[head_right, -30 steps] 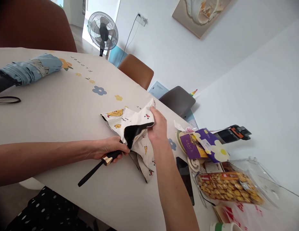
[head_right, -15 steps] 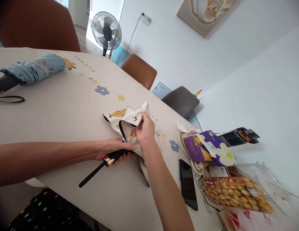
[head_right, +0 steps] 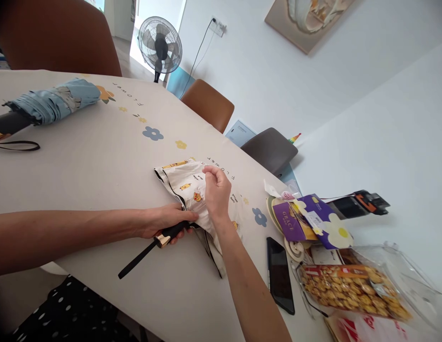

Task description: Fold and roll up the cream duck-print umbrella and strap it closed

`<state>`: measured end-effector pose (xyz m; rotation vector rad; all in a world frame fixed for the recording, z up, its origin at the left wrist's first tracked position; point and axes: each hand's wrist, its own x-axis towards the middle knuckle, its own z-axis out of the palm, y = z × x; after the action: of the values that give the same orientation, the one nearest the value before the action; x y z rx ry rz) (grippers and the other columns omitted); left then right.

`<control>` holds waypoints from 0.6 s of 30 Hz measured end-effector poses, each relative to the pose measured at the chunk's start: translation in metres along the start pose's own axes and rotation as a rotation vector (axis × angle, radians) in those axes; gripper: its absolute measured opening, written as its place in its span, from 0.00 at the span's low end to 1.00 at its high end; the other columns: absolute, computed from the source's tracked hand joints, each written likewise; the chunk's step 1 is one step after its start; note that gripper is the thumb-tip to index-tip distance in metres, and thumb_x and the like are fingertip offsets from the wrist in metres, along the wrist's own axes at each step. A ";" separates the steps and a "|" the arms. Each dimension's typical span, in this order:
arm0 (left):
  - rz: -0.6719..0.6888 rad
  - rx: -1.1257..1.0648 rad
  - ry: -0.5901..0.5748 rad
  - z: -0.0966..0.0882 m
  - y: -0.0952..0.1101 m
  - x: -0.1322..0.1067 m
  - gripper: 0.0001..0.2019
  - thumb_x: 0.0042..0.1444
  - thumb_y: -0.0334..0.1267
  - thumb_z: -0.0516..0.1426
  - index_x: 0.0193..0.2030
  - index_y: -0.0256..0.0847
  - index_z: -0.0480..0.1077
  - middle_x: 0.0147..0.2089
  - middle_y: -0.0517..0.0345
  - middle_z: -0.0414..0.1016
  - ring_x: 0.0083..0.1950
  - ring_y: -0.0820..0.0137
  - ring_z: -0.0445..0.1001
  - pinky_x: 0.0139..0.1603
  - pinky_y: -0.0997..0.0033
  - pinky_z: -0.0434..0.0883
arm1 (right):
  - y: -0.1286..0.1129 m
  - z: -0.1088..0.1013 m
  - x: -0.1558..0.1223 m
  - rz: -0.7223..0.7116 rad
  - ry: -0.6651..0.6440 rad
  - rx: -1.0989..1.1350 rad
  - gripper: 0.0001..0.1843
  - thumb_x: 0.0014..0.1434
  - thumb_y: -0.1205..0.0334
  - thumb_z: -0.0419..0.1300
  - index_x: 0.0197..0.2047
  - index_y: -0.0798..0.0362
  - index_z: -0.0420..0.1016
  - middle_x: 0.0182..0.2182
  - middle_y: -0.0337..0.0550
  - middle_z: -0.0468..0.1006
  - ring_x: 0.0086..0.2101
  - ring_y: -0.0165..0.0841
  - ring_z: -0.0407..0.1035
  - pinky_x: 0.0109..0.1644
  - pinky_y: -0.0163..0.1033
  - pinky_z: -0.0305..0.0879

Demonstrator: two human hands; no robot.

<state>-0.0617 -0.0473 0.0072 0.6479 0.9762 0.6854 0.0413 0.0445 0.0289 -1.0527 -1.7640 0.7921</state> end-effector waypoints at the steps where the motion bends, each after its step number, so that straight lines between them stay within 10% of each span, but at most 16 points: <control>1: -0.004 -0.003 0.002 0.000 0.000 0.000 0.11 0.50 0.43 0.57 0.32 0.40 0.61 0.26 0.62 0.69 0.16 0.78 0.62 0.14 0.76 0.63 | 0.001 -0.002 0.000 -0.076 -0.028 -0.131 0.11 0.54 0.61 0.51 0.37 0.52 0.73 0.40 0.44 0.76 0.45 0.34 0.68 0.53 0.43 0.59; 7: -0.078 0.042 0.035 0.001 0.003 -0.002 0.11 0.50 0.44 0.56 0.29 0.39 0.60 0.23 0.61 0.68 0.15 0.78 0.62 0.12 0.77 0.61 | 0.012 0.003 0.003 -0.133 -0.624 -0.718 0.17 0.59 0.56 0.47 0.39 0.53 0.74 0.46 0.48 0.75 0.49 0.40 0.65 0.60 0.55 0.37; 12: -0.106 0.012 0.050 0.001 0.003 0.000 0.15 0.49 0.50 0.56 0.30 0.39 0.62 0.22 0.62 0.67 0.14 0.78 0.61 0.12 0.77 0.61 | 0.013 0.018 0.010 -0.046 -0.701 -0.889 0.22 0.59 0.52 0.46 0.50 0.54 0.69 0.57 0.53 0.65 0.57 0.45 0.55 0.60 0.57 0.35; 18: -0.088 -0.023 0.052 0.001 0.001 0.001 0.15 0.52 0.50 0.54 0.32 0.40 0.60 0.25 0.61 0.69 0.15 0.78 0.62 0.13 0.77 0.63 | 0.008 0.015 0.013 0.008 -0.834 -0.564 0.20 0.57 0.57 0.51 0.51 0.48 0.70 0.58 0.42 0.64 0.58 0.39 0.55 0.61 0.46 0.46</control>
<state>-0.0602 -0.0459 0.0077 0.5658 1.0378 0.6378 0.0267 0.0590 0.0211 -1.1673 -2.8110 0.8198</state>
